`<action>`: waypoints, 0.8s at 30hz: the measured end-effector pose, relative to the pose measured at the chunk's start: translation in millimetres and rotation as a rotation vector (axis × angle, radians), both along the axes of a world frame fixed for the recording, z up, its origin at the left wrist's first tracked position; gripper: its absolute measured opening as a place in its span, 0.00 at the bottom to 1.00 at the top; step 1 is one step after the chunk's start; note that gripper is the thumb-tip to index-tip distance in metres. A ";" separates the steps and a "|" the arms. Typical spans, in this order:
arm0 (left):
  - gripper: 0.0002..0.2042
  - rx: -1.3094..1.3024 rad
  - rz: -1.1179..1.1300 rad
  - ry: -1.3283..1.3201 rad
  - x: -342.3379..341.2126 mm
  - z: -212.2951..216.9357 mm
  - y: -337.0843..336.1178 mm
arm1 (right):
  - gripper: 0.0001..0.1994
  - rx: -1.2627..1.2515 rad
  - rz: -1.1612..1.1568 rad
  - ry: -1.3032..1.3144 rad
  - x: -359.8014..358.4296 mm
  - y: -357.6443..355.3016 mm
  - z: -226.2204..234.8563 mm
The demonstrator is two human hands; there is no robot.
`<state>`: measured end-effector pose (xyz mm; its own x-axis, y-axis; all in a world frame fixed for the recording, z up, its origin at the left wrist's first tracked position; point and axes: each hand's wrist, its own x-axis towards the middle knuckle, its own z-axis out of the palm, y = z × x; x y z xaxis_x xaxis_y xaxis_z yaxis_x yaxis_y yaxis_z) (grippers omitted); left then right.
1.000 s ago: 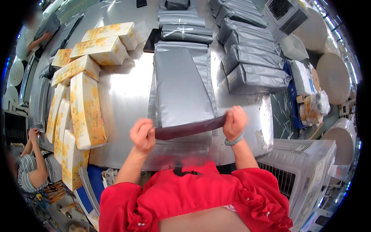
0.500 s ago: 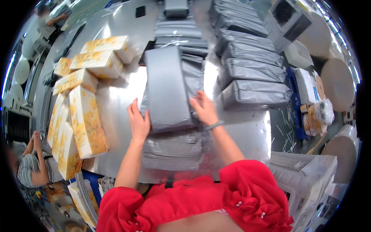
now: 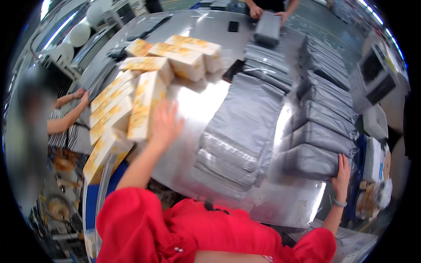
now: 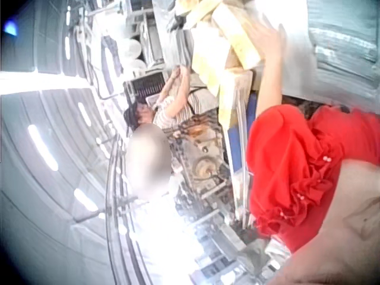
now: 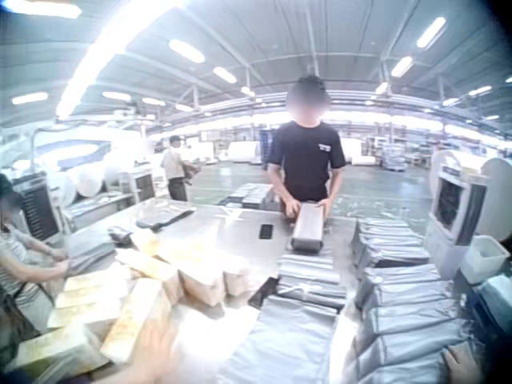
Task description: The person places rectangular yellow boxes into grey plastic shipping bags and folds the bags closed by hand.
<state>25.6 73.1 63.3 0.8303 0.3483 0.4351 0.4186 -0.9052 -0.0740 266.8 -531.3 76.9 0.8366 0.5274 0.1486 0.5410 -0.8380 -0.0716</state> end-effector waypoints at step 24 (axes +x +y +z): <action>0.09 -0.381 -0.710 0.118 43.2 -83.0 -24.3 | 0.09 1.415 -0.209 0.751 -123.7 314.6 -102.2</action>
<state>68.8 48.8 -19.7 0.9418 -0.1718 0.2889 -0.2559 -0.9237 0.2850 143.1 -216.7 -25.4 0.9769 0.2039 -0.0636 -0.0805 0.0755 -0.9939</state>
